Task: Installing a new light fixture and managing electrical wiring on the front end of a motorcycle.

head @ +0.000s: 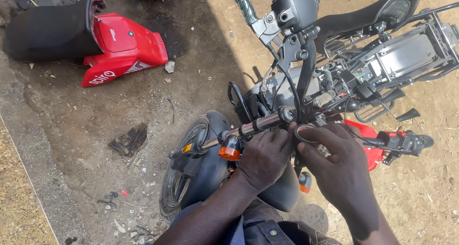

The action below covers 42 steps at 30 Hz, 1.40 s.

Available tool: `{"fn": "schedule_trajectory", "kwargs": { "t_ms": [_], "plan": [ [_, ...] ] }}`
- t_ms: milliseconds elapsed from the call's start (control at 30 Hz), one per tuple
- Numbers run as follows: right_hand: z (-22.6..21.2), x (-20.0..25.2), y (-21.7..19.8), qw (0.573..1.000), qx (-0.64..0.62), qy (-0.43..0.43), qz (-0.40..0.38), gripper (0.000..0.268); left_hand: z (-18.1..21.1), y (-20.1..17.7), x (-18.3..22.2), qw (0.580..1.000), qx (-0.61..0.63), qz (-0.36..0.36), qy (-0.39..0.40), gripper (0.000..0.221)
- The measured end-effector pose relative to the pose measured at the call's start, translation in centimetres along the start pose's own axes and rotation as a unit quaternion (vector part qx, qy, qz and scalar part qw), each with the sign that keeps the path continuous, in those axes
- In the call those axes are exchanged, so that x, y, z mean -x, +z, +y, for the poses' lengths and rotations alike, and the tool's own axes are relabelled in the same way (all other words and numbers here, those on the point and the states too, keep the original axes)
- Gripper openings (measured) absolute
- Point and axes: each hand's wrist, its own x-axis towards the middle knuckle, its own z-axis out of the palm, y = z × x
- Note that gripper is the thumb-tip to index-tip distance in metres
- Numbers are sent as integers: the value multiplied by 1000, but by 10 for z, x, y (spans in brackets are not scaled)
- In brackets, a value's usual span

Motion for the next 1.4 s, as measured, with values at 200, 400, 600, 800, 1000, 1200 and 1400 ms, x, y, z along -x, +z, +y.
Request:
{"fn": "schedule_trajectory", "kwargs": {
  "t_ms": [200, 400, 600, 800, 1000, 1200, 1400],
  "plan": [
    [9, 6, 2, 997, -56, 58, 1, 27, -2, -26, -15, 989, -126, -15, 69, 36],
    [0, 8, 2, 995, 6, -79, 65, 22, 3, -39, -19, 995, -87, -33, 32, 20],
    [5, 3, 8, 998, -49, -16, 34, 29, 9, -42, -16, 864, 427, -30, -267, 50],
    [1, -10, -2, 990, -109, 93, 16, 20, 7, -58, -27, 885, 342, 41, -312, 68],
    [23, -37, 3, 989, -82, 116, -39, 28, 1, -66, -46, 934, 276, -84, -210, 26],
    [27, -48, 6, 992, -41, 102, -70, 23, 4, -62, -50, 915, 310, -80, -246, 30],
    [45, -62, 17, 994, 14, 53, -91, 30, 10, -42, -53, 945, 245, -56, -210, 10]
  ]
}}
